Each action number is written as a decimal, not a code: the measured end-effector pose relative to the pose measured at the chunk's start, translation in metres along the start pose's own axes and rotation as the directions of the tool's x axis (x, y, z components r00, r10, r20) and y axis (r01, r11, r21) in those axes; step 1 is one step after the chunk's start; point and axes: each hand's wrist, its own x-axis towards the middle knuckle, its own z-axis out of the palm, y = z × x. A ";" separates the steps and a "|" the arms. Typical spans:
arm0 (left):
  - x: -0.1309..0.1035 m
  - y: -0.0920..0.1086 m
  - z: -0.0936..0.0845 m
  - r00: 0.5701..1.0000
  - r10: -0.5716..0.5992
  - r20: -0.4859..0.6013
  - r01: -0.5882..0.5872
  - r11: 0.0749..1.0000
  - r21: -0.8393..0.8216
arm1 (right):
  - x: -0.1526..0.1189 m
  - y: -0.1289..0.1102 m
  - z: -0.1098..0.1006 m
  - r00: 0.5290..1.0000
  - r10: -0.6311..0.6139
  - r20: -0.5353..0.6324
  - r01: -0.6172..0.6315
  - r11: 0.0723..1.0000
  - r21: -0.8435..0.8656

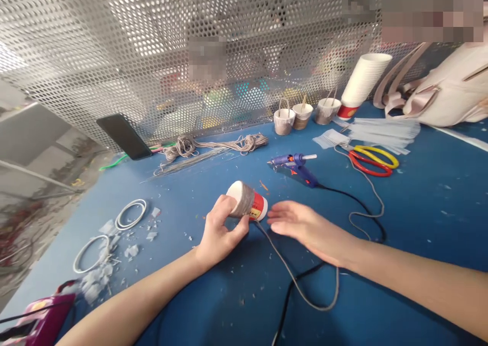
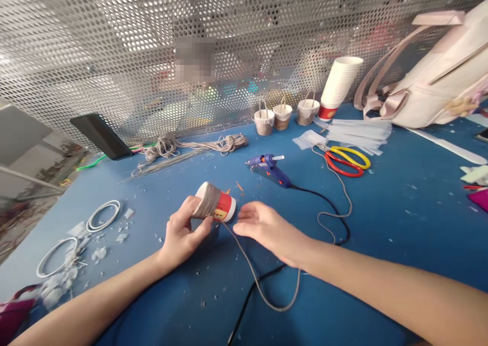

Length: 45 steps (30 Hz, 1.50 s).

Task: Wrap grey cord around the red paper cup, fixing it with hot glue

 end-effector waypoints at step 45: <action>-0.002 0.015 -0.003 0.951 -0.229 0.210 0.265 0.949 -0.168 | 0.024 0.000 0.010 0.834 -0.536 0.134 0.460 0.539 -0.706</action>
